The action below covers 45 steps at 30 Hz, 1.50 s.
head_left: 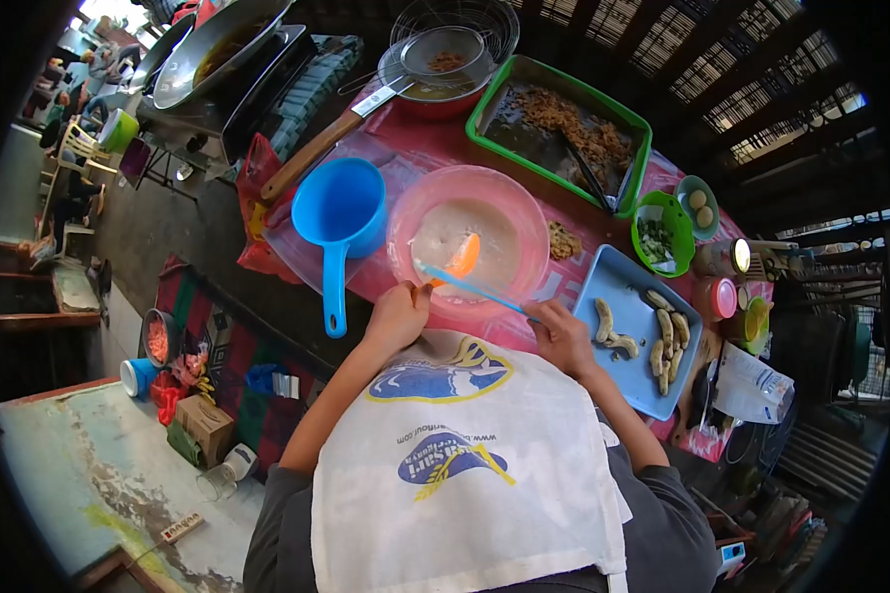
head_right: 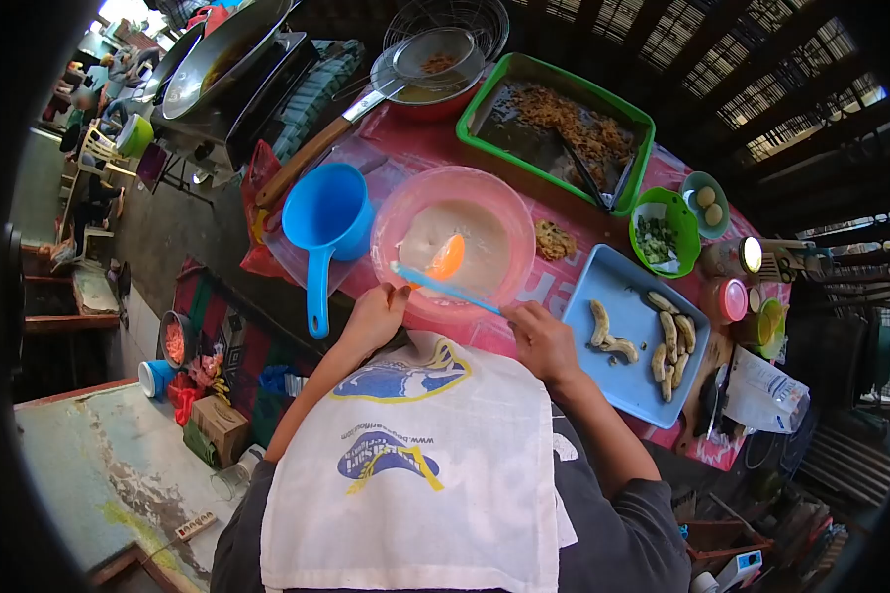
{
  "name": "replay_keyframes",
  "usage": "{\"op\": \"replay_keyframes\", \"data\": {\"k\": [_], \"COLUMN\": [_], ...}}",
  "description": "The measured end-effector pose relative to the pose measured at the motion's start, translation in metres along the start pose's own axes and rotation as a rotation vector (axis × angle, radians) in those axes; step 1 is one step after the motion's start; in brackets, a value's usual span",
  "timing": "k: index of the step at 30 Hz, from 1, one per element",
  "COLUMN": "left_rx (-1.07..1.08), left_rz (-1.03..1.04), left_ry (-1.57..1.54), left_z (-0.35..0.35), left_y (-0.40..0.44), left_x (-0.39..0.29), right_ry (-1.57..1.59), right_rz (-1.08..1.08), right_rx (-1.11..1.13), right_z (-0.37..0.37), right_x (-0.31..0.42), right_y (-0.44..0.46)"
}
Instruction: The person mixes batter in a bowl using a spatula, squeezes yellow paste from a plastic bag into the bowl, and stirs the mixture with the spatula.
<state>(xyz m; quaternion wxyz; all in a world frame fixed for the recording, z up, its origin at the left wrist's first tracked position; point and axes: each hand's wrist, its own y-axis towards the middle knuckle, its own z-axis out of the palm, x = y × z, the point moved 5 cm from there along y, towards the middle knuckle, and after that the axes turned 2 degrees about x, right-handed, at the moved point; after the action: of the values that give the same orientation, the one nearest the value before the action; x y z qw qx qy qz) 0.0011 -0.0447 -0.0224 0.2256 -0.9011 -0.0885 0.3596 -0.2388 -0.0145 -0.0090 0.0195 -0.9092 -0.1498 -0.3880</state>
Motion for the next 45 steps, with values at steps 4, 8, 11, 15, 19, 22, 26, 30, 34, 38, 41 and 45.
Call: {"op": "replay_keyframes", "data": {"k": [4,8,11,15,19,22,26,30,34,38,41,45], "left_rx": [-0.041,-0.08,-0.136,-0.23,-0.245,-0.303,-0.324,-0.379,-0.415,-0.379,-0.382,-0.404], "left_rz": [0.075,0.171,0.213,0.24,0.274,0.313,0.326,0.366,0.364,0.344,0.323,0.337], "left_ry": [0.015,-0.035,-0.019,0.16,0.27,0.289,0.294,0.35,0.415,0.397,0.422,0.453], "left_z": [-0.005,-0.006,-0.011,-0.012,-0.008,-0.011,-0.013,-0.016,-0.02,-0.022,-0.023,-0.024], "left_y": [-0.007,-0.013,-0.019,-0.021,-0.021,-0.023,-0.027,-0.027,-0.024,-0.022,-0.025,-0.028], "left_x": [-0.002,-0.004,-0.008,-0.016,-0.026,-0.024,-0.017,-0.012,-0.012,-0.019,-0.019,-0.019], "right_ry": [-0.006,-0.05,0.012,0.418,0.749,0.688,0.414,-0.008,-0.003,-0.024,-0.189,-0.263], "right_rz": [-0.004,0.029,0.064,0.434,0.606,0.651,0.616,0.465,0.346,0.092,0.138,0.086], "right_rx": [-0.056,-0.117,-0.148,0.067,0.249,0.303,0.311,0.201,0.065,0.106,0.02,0.024], "right_z": [0.008,-0.001,-0.004,-0.003,0.013,0.01,-0.014,-0.042,-0.06,-0.031,-0.025,-0.037], "right_x": [-0.008,-0.022,-0.042,-0.031,-0.02,-0.026,-0.032,-0.03,0.004,0.028,0.02,0.024], "right_y": [-0.002,0.001,0.003,0.01,0.013,0.008,0.0,0.002,0.009,0.004,0.004,0.008]}}
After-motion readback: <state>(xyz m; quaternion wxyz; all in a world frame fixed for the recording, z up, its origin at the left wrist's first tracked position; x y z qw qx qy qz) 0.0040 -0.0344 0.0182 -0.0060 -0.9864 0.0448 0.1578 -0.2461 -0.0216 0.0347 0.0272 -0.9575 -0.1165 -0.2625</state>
